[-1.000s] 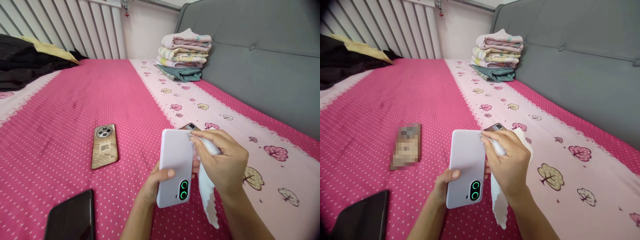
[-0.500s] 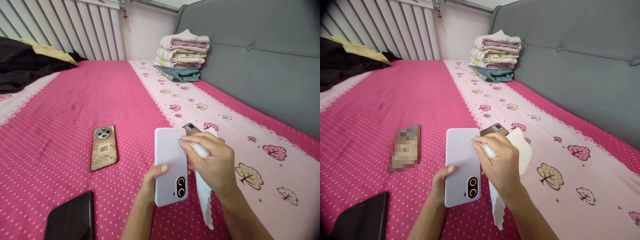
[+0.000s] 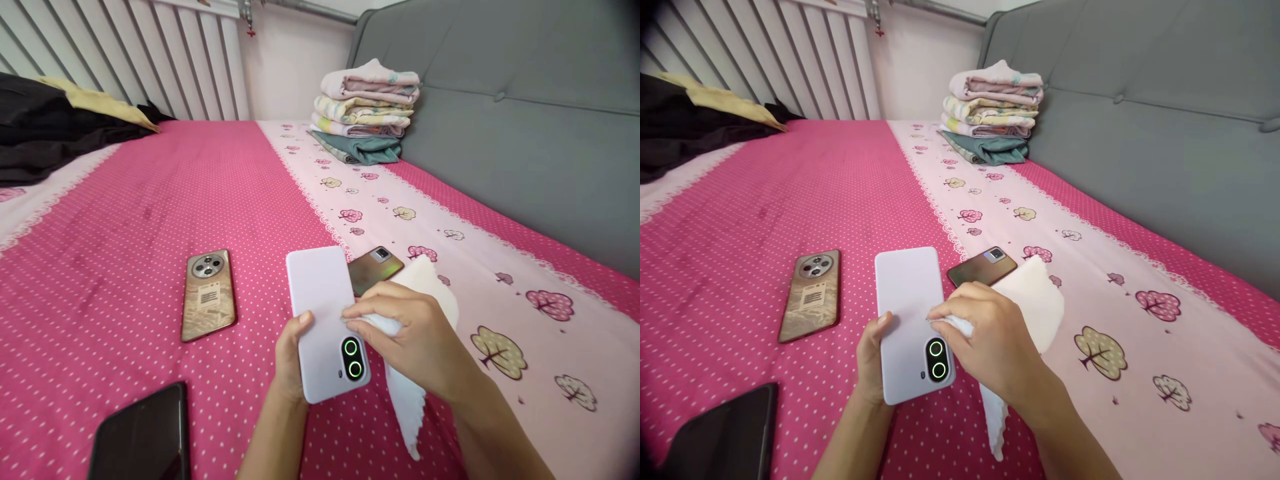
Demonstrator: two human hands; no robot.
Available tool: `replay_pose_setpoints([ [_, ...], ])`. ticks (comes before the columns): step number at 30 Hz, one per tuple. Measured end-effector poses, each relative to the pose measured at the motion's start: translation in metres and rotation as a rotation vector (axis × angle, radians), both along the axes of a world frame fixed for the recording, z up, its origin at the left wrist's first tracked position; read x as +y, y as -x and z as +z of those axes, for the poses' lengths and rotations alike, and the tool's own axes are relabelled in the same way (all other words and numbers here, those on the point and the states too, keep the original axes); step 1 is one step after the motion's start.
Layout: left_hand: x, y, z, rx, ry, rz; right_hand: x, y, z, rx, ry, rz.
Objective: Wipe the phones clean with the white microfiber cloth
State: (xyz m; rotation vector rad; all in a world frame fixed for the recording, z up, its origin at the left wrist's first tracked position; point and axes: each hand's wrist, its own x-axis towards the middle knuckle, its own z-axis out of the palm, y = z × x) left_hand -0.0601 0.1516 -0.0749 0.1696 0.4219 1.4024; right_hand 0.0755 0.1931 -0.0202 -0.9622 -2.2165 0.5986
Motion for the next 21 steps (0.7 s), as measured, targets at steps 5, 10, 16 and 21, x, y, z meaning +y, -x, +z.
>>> replay_pose_setpoints([
  [5, 0.001, 0.002, 0.003, -0.046, -0.052, -0.035, 0.000, -0.006, 0.000, -0.068, 0.049, 0.080],
  [10, 0.001, 0.003, 0.004, -0.073, -0.054, -0.033, 0.000, -0.006, 0.002, -0.044, 0.037, 0.059],
  [16, 0.000, 0.002, 0.004, -0.060, 0.046, 0.028, 0.004, 0.000, 0.002, 0.042, -0.132, -0.091],
  [21, -0.001, -0.001, 0.002, -0.060, 0.035, -0.019, 0.005, 0.004, -0.002, 0.108, -0.200, -0.191],
])
